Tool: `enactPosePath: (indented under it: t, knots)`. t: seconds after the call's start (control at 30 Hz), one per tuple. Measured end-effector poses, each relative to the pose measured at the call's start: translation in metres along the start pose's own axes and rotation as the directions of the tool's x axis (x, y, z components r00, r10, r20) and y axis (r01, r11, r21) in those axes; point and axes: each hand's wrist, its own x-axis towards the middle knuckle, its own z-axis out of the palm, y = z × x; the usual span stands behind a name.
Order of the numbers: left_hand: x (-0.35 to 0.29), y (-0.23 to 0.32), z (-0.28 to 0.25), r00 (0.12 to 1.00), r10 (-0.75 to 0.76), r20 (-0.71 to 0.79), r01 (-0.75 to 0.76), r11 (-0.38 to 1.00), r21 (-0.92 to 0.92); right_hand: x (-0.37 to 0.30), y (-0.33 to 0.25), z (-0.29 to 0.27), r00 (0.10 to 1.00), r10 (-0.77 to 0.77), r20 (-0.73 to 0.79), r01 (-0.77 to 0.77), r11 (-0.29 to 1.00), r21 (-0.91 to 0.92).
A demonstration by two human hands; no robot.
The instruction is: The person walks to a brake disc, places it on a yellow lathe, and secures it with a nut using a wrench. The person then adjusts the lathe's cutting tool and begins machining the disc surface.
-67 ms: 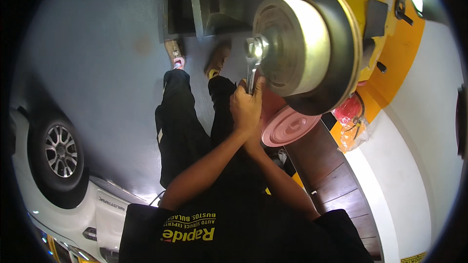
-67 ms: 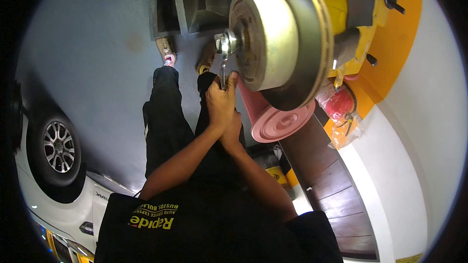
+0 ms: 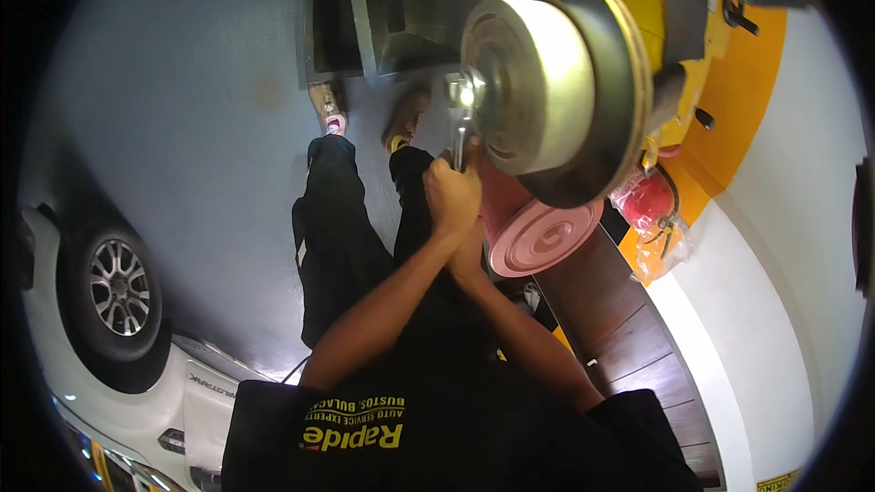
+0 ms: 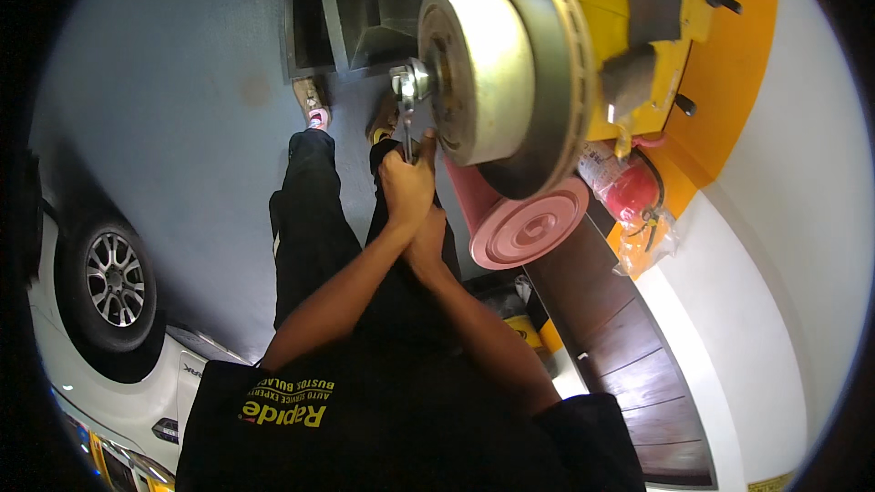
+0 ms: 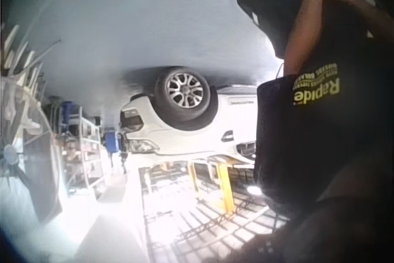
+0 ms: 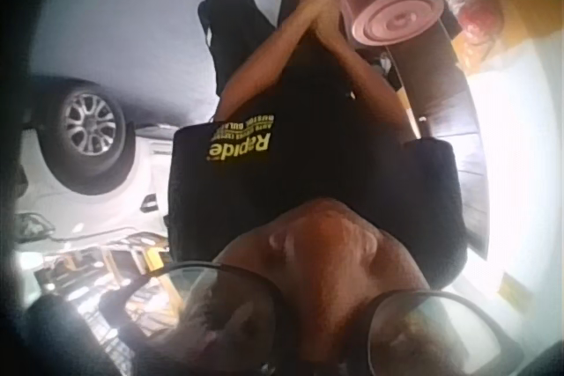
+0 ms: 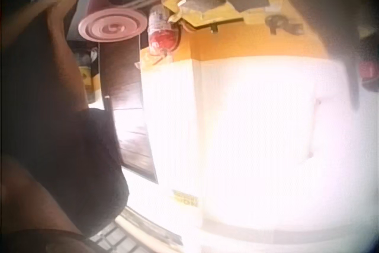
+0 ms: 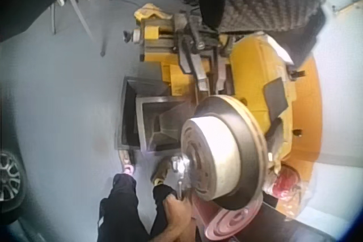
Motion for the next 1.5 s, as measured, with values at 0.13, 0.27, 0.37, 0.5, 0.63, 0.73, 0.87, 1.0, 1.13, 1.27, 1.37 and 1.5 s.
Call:
enactPosePath:
  t: [0.13,0.27,0.37,0.5,0.63,0.73,0.87,1.0,1.13,1.27,1.37,1.5]
  knots:
    - [0.009,-0.006,0.010,0.969,0.175,-0.175,-0.186,0.981,-0.049,0.015,-0.005,0.002,0.986,-0.163,-0.032,0.162,0.986,-0.026]
    - [0.047,-0.063,0.029,0.885,0.358,-0.299,-0.306,0.929,0.207,0.033,0.003,0.029,0.988,-0.106,-0.116,0.130,0.965,0.228]
    - [0.043,-0.038,0.030,0.880,0.384,-0.280,-0.377,0.923,0.080,0.065,0.062,0.065,0.964,-0.266,-0.015,0.264,0.961,-0.081]
    - [0.056,-0.034,0.040,0.848,0.448,-0.284,-0.445,0.892,0.079,0.097,0.098,0.105,0.992,-0.125,-0.004,0.125,0.990,-0.063]
    - [0.091,-0.068,0.043,0.630,0.727,-0.274,-0.631,0.684,0.365,0.129,0.073,0.124,0.991,-0.105,-0.085,0.134,0.840,0.526]
    - [0.120,-0.094,0.029,0.514,0.805,-0.295,-0.621,0.587,0.520,0.145,0.033,0.128,0.887,-0.375,-0.269,0.416,0.902,0.115]
    - [0.092,-0.057,0.062,0.646,0.712,-0.276,-0.677,0.701,0.225,0.183,0.109,0.123,0.959,-0.271,-0.078,0.274,0.827,0.492]
    - [0.083,-0.077,0.013,0.891,0.385,-0.240,-0.384,0.922,0.052,0.112,0.039,0.077,0.844,-0.536,0.027,0.501,0.804,0.319]
    - [0.097,-0.065,0.016,0.919,0.394,0.009,-0.393,0.915,0.092,0.147,0.047,0.075,0.800,-0.593,0.090,0.578,0.803,0.147]
    - [0.081,-0.057,0.028,0.865,0.495,-0.085,-0.493,0.869,0.042,0.145,0.065,0.074,0.718,-0.695,0.037,0.694,0.710,-0.119]
    - [0.078,-0.104,0.011,0.902,0.431,-0.026,-0.420,0.889,0.180,0.101,0.065,0.069,0.903,-0.346,0.256,0.380,0.919,-0.099]
    - [0.027,-0.083,0.007,0.939,0.341,0.055,-0.345,0.927,0.149,0.041,0.054,0.015,0.941,-0.105,0.321,0.184,0.957,-0.227]
